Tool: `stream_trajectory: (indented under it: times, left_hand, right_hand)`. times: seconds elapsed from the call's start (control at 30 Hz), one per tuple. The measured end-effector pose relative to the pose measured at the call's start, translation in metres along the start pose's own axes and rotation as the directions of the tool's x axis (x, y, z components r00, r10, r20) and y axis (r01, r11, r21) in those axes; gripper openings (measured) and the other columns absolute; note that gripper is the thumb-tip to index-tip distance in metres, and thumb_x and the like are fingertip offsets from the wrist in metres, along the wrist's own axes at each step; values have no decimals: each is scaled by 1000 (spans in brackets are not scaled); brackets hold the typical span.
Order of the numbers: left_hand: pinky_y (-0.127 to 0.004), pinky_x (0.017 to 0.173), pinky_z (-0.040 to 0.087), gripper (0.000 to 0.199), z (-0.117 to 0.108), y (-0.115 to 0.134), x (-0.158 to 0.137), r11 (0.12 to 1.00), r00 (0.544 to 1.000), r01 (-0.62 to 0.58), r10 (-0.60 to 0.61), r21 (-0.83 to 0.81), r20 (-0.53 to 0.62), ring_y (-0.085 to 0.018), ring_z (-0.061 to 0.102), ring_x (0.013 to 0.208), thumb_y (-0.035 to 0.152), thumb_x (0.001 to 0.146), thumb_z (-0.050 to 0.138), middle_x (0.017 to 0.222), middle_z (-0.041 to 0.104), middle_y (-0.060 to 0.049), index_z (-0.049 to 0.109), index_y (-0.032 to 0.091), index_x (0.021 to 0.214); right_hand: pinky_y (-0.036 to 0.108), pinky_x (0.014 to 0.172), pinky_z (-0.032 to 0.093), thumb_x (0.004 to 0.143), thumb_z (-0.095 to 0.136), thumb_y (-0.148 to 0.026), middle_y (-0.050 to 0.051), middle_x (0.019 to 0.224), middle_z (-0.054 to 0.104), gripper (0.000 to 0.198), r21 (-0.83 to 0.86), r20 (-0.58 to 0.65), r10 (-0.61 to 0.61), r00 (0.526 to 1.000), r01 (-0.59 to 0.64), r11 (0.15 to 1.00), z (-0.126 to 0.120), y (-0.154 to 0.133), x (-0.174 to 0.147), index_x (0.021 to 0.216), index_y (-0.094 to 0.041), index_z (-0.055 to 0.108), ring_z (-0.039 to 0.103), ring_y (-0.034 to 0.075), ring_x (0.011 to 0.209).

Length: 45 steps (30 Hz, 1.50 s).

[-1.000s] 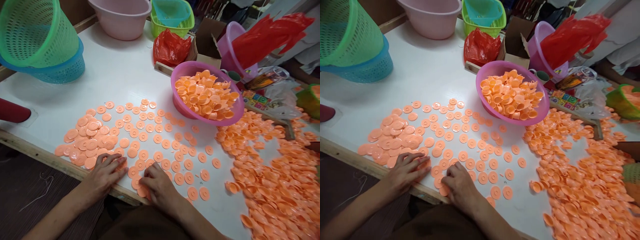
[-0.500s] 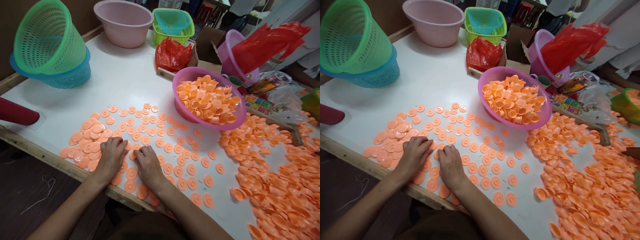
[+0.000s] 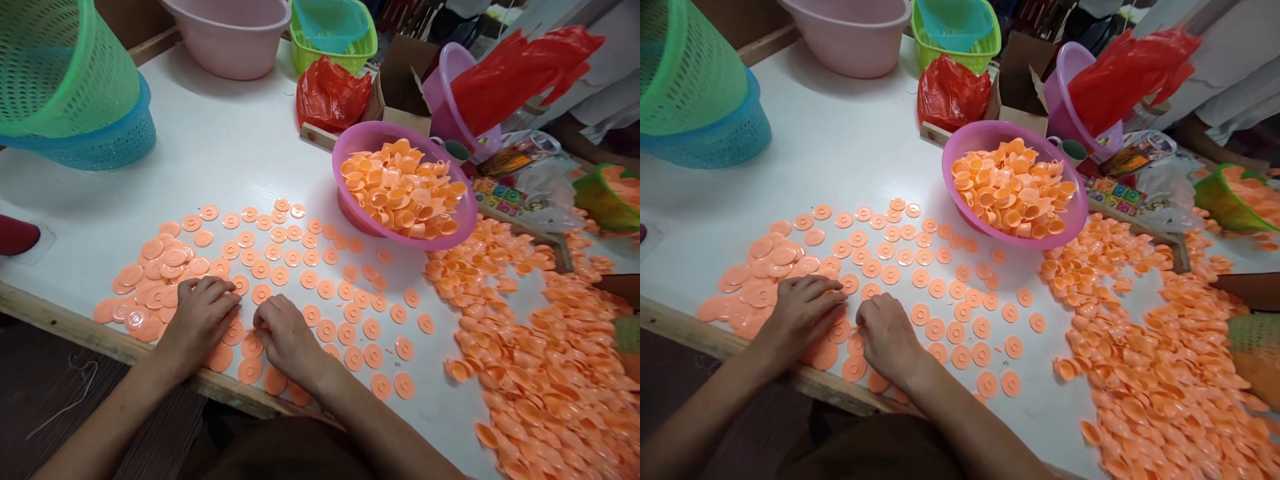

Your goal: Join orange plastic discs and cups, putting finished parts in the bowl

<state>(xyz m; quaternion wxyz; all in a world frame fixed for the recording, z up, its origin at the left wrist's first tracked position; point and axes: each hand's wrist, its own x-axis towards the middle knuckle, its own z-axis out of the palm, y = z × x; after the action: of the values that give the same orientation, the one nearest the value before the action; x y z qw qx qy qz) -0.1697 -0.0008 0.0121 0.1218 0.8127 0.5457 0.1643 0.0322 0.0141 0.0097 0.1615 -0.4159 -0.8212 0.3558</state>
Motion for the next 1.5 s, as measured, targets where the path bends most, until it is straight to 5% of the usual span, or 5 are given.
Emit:
stream_trajectory:
  times: [0.23,0.5,0.9,1.23,1.5]
  left_hand:
    - [-38,80,32,11,6,20,-28,972,954,-185,213,-142,213,-23,53,101,24,94,54,104,67,-5,66,25,94]
    - [-41,85,32,6,13,60,-28,955,914,-195,259,-222,311,-24,51,102,22,92,59,106,64,-5,62,23,97]
    - [-34,81,36,15,16,63,-43,916,932,-26,167,-400,323,-18,57,93,18,97,49,95,66,-2,59,22,86]
    - [-36,85,39,8,23,64,-48,938,935,21,104,-346,340,-21,53,104,27,95,55,113,64,-3,57,22,88]
    - [-32,77,41,11,20,79,-43,922,899,134,41,-362,435,-18,53,90,12,90,49,95,59,-1,51,22,87]
  right_hand:
    - [36,75,42,89,50,-6,6,82,64,22,-89,-277,46,960,-73,993,-43,34,-20,81,-20,65,49,22,86]
    - [31,71,39,79,59,-3,4,87,56,21,-118,124,35,992,-20,993,-29,20,-92,90,-20,66,45,18,83]
    - [24,63,42,85,67,-16,-2,80,61,7,320,202,306,930,-358,877,-42,23,-121,88,-21,64,55,13,72]
    - [30,68,37,78,50,2,5,93,56,28,-161,139,153,978,-130,978,-24,8,-106,95,-19,59,47,19,85]
    - [29,72,41,75,46,6,6,102,56,35,-2,129,120,984,-120,993,-21,7,-117,99,-19,54,49,18,91]
